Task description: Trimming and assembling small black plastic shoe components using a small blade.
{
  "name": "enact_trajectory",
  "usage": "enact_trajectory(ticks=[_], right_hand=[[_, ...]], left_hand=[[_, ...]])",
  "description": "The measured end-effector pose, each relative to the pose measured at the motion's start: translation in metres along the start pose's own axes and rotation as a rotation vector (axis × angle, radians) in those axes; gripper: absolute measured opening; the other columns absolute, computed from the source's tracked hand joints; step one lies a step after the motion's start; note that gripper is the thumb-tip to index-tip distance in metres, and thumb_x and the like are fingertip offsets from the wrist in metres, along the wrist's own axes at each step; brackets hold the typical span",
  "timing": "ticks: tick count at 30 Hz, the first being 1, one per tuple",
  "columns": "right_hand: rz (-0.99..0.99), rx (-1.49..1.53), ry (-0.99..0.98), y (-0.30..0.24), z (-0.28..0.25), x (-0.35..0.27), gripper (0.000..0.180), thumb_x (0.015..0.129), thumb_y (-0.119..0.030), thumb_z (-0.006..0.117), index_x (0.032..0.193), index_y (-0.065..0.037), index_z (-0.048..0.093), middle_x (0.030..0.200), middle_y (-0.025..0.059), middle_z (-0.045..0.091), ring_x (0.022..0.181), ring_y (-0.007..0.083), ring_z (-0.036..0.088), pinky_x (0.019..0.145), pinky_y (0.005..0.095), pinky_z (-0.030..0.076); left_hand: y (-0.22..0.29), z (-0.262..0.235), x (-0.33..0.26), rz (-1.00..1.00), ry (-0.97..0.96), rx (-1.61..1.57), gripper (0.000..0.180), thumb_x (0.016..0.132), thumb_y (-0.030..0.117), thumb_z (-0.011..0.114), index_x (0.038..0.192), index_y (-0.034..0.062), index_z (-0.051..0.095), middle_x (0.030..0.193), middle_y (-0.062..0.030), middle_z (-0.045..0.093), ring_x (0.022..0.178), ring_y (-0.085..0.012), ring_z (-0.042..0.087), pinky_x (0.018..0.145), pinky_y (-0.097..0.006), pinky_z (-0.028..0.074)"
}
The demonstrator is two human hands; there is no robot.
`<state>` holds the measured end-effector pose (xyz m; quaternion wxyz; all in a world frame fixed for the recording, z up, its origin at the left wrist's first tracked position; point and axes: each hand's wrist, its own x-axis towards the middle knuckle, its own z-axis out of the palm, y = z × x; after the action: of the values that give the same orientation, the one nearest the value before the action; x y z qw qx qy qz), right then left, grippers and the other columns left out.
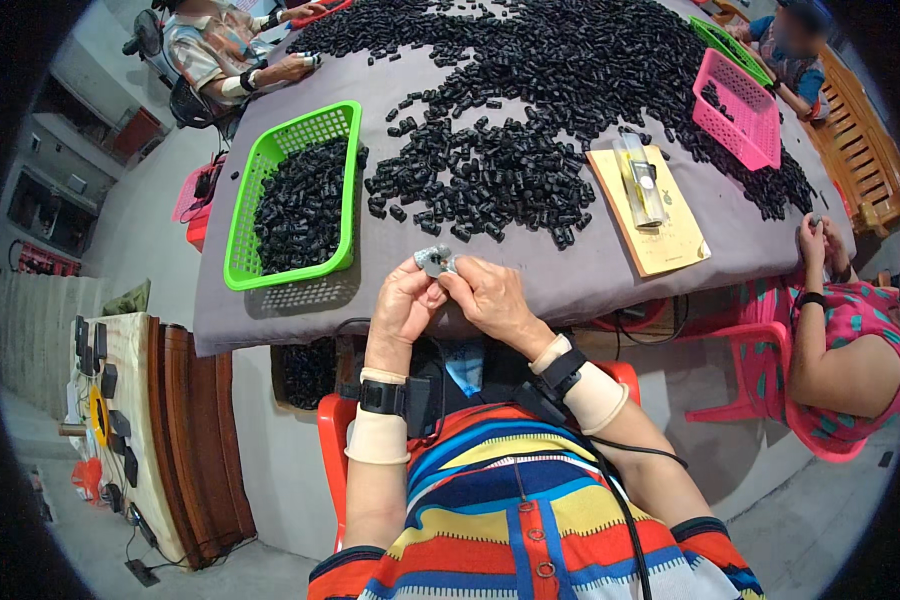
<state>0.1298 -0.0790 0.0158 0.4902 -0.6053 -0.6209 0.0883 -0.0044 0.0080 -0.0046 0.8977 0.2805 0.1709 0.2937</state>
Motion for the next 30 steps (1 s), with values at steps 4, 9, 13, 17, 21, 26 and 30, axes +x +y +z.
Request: enact_trajectory(ticks=[4, 9, 13, 17, 21, 26, 30], right_hand=[[0.019, 0.039, 0.044, 0.002, 0.001, -0.001, 0.020, 0.086, -0.021, 0.055, 0.075, -0.004, 0.050, 0.067, 0.0149, 0.054, 0.061, 0.0351, 0.055, 0.051, 0.0420, 0.041], [0.285, 0.279, 0.066, 0.004, -0.005, -0.002, 0.027, 0.090, -0.023, 0.050, 0.075, -0.001, 0.046, 0.061, 0.0167, 0.048, 0.052, 0.0310, 0.047, 0.049, 0.0378, 0.037], [0.330, 0.372, 0.101, 0.007, -0.008, -0.003, 0.031, 0.093, -0.025, 0.046, 0.075, 0.000, 0.045, 0.058, 0.0153, 0.043, 0.050, 0.0222, 0.039, 0.049, 0.0347, 0.035], [0.400, 0.403, 0.079, 0.006, -0.008, -0.001, 0.032, 0.093, -0.027, 0.046, 0.076, -0.001, 0.047, 0.056, 0.0091, 0.041, 0.051, 0.0128, 0.039, 0.049, 0.0315, 0.035], [0.395, 0.465, 0.136, 0.003, -0.008, 0.001, 0.032, 0.093, -0.028, 0.046, 0.076, -0.002, 0.048, 0.055, 0.0043, 0.040, 0.053, 0.0092, 0.038, 0.049, 0.0297, 0.035], [0.397, 0.427, 0.091, 0.002, -0.010, 0.000, 0.032, 0.094, -0.028, 0.046, 0.077, -0.001, 0.050, 0.056, 0.0054, 0.045, 0.053, 0.0104, 0.041, 0.050, 0.0293, 0.037], [0.368, 0.424, 0.078, 0.008, -0.006, -0.002, 0.031, 0.093, -0.027, 0.046, 0.077, -0.001, 0.050, 0.056, 0.0077, 0.046, 0.053, 0.0126, 0.042, 0.051, 0.0305, 0.038]], left_hand=[[0.000, 0.009, -0.002, 0.018, 0.029, -0.015, 0.021, 0.086, 0.001, 0.048, 0.105, -0.0008, 0.056, 0.083, -0.0066, 0.059, 0.059, -0.0101, 0.050, 0.052, -0.023, 0.040], [0.000, 0.031, -0.009, 0.102, 0.249, 0.224, 0.018, 0.082, 0.004, 0.059, 0.100, 0.0016, 0.059, 0.076, -0.0031, 0.059, 0.053, -0.0088, 0.051, 0.044, -0.020, 0.039], [0.053, 0.064, -0.018, 0.377, 0.380, 0.588, 0.022, 0.077, 0.004, 0.065, 0.099, 0.0022, 0.063, 0.070, -0.0006, 0.060, 0.047, -0.0045, 0.050, 0.040, -0.016, 0.038], [0.120, 0.059, -0.011, 0.584, 0.522, 0.785, 0.023, 0.078, 0.000, 0.063, 0.101, -0.0001, 0.061, 0.072, -0.0008, 0.059, 0.051, -0.0050, 0.050, 0.044, -0.017, 0.040], [0.102, 0.059, -0.001, 0.733, 0.577, 1.077, 0.019, 0.076, -0.001, 0.061, 0.095, 0.0027, 0.063, 0.072, -0.0006, 0.059, 0.053, -0.0036, 0.048, 0.045, -0.018, 0.038], [0.039, 0.040, 0.025, 0.597, 0.398, 1.564, 0.012, 0.076, 0.003, 0.058, 0.086, 0.0019, 0.063, 0.079, -0.0107, 0.058, 0.065, -0.0213, 0.056, 0.059, -0.031, 0.045], [0.023, 0.028, 0.045, 0.645, 0.464, 1.780, 0.014, 0.076, 0.012, 0.061, 0.080, -0.0005, 0.058, 0.081, -0.0165, 0.058, 0.070, -0.0341, 0.056, 0.065, -0.040, 0.044]])
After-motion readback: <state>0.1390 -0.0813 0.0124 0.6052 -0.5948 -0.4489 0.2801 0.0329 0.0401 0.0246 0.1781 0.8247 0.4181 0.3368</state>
